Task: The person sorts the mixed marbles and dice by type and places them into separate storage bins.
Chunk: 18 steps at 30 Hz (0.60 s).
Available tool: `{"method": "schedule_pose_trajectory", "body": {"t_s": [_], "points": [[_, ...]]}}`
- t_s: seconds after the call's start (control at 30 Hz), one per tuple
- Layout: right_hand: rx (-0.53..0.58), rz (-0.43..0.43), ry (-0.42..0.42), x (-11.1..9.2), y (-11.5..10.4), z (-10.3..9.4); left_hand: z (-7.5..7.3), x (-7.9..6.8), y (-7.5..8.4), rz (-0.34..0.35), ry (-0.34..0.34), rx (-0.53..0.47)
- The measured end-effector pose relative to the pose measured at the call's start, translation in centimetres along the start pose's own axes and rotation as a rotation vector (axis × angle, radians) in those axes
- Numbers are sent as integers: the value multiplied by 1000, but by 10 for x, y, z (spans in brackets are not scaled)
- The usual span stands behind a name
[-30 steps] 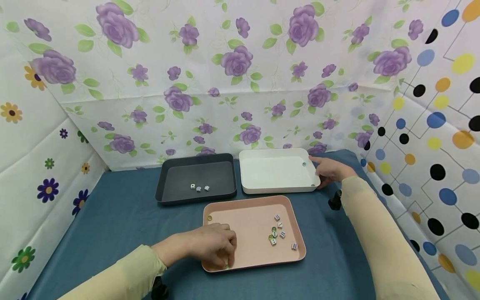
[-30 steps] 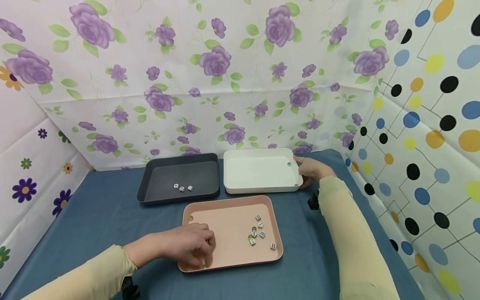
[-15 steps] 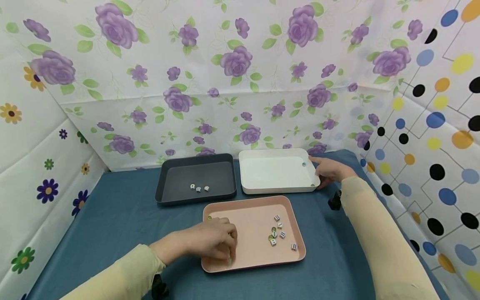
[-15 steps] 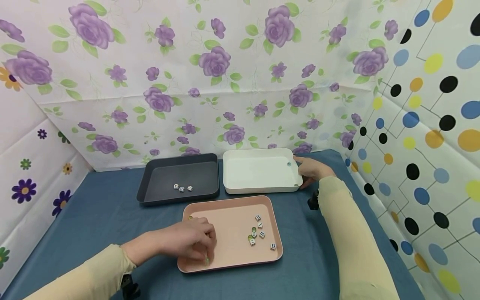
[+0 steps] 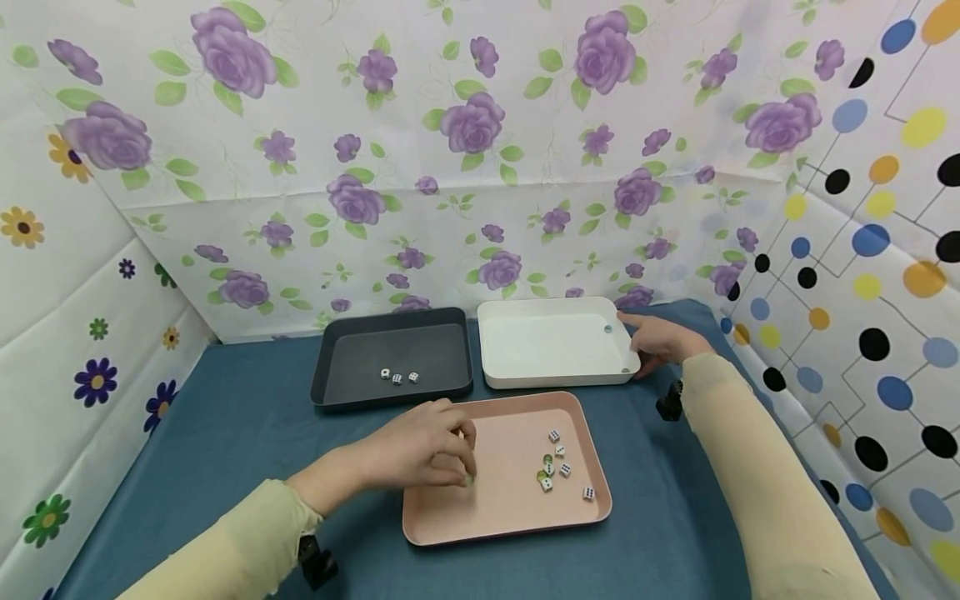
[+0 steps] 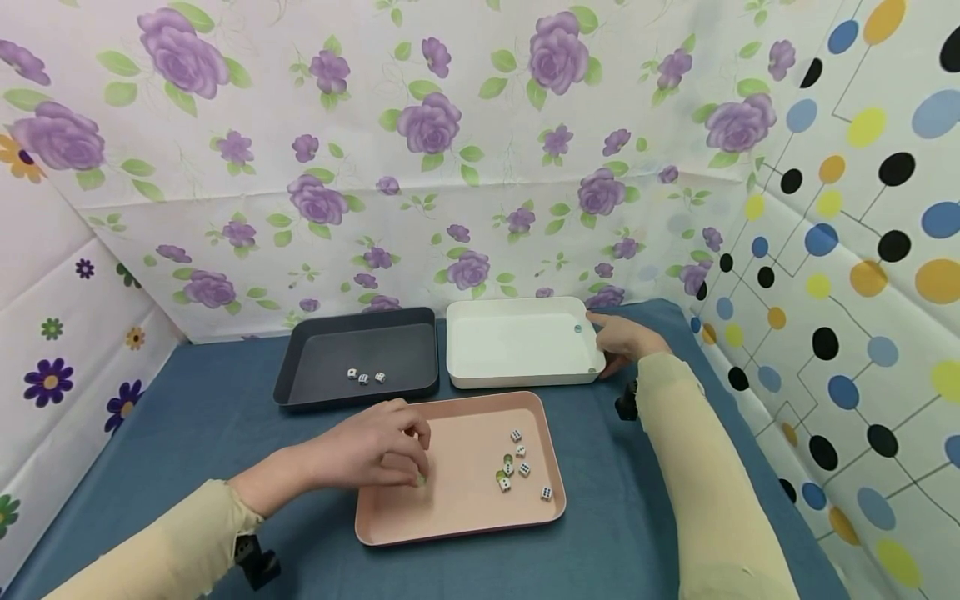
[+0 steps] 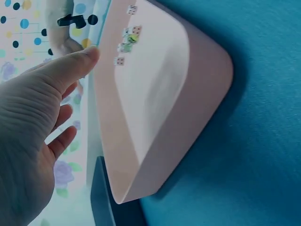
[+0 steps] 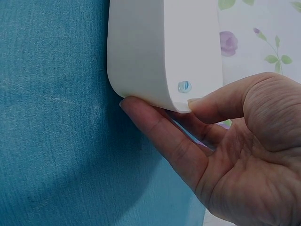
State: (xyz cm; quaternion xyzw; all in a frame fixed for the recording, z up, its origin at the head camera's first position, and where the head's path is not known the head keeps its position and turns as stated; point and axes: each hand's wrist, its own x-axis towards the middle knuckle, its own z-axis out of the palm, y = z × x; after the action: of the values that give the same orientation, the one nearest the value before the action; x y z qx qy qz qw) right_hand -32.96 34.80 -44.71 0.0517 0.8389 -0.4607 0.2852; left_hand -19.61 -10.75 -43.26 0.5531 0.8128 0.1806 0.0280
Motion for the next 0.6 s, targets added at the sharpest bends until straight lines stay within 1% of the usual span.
{"method": "schedule_pose_trajectory", "body": {"t_s": [0.13,0.27,0.43,0.6], "points": [[-4,5,3,1,0,0,-6,2,0,28,67,34],[-6,4,8,1,0,1,-13,4,0,61,157,63],[-6,4,7,1,0,1,-24,7,4,57,239,74],[-6,4,10,-1,-1,1,-33,10,8,47,288,76]]}}
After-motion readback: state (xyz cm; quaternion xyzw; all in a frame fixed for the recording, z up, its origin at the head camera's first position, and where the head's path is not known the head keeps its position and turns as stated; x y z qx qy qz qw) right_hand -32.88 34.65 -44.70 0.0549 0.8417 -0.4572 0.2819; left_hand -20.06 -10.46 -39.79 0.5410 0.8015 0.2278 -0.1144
